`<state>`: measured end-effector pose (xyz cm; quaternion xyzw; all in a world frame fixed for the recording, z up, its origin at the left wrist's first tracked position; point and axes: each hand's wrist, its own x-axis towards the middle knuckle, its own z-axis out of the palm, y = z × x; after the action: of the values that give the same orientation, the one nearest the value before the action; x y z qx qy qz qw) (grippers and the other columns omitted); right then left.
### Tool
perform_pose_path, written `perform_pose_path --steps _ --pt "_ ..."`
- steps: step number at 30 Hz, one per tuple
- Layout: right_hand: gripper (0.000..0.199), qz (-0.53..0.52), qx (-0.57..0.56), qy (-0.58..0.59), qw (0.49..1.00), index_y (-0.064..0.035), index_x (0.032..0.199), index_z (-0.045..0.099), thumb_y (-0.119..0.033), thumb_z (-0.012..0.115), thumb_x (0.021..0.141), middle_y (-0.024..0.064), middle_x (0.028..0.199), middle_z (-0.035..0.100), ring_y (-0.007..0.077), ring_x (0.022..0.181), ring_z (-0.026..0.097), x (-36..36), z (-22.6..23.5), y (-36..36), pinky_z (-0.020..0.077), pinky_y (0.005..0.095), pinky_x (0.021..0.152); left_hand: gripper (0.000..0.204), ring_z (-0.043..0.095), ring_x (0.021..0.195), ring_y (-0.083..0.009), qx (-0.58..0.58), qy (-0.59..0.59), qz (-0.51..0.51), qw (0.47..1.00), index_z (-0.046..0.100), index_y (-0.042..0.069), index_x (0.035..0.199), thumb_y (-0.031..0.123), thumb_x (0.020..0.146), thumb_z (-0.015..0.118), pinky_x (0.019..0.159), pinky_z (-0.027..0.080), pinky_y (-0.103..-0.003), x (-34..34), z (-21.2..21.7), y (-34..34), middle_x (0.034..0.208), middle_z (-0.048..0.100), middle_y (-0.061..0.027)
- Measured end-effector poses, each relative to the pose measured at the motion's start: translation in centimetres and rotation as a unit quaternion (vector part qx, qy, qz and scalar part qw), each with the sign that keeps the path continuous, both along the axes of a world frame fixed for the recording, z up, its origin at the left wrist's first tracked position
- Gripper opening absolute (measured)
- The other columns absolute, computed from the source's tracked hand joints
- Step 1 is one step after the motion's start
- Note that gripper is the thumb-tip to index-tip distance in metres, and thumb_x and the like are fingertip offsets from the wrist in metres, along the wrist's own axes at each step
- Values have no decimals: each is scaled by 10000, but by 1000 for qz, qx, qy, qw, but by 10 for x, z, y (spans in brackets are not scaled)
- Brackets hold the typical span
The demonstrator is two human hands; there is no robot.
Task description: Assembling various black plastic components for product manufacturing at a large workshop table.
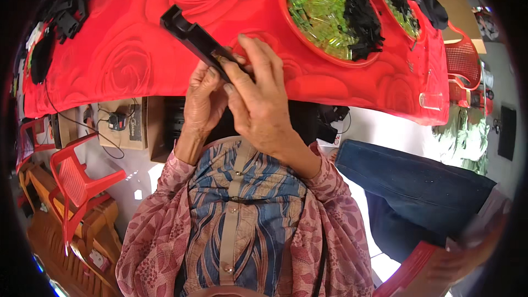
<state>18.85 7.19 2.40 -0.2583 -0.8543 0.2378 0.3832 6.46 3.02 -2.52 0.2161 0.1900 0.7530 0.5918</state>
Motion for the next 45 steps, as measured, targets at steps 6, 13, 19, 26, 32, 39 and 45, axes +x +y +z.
perform_pose_path --steps 6,13,19,26,32,39,45 --pt "426 -8 15 -4 1000 19 1198 606 -59 689 788 218 1355 459 396 1205 460 3 18 10 398 455 1006 384 632 1023 -226 -71 -45 0 996 504 -19 1281 254 1013 485 911 523 -374 -5 8 14 1124 639 -136" --pt "147 -236 -127 163 949 12 947 697 -19 710 803 71 820 679 109 695 619 66 22 87 489 229 650 510 595 925 -218 -96 -111 -42 988 406 -43 1382 324 1028 432 836 515 -364 -7 6 8 1083 580 -103" --pt "149 -207 -33 68 975 -29 952 733 -60 675 819 77 745 700 89 640 598 72 29 191 474 219 620 540 600 914 -210 -122 -75 -59 988 390 -56 1397 342 1032 422 837 513 -345 -1 8 10 1057 586 -93" --pt "245 -62 159 -175 970 -39 1041 698 -48 606 815 184 866 697 266 781 696 36 16 265 546 352 738 540 604 914 -201 -107 -85 -69 988 380 -56 1407 336 1037 413 843 516 -335 -2 2 12 1041 593 -90" --pt "336 -126 197 -351 907 -62 1087 676 -37 512 795 233 935 669 394 890 648 22 14 263 516 499 812 574 552 897 -197 -134 -44 -61 988 330 -70 1425 333 1029 430 819 482 -333 0 6 11 1049 552 -88" --pt "375 -121 180 -361 907 -73 1113 657 -37 505 772 219 1004 660 394 927 633 37 20 241 510 496 810 505 620 919 -195 -113 -40 -64 991 407 -44 1394 310 1034 426 857 524 -333 -1 1 10 1059 621 -103" --pt "405 -97 142 -234 957 -73 1160 635 -32 536 769 167 855 588 341 761 609 50 19 204 489 436 685 498 616 925 -197 -129 -35 -62 989 438 -48 1371 316 1032 428 854 523 -333 -3 2 10 1048 619 -101"
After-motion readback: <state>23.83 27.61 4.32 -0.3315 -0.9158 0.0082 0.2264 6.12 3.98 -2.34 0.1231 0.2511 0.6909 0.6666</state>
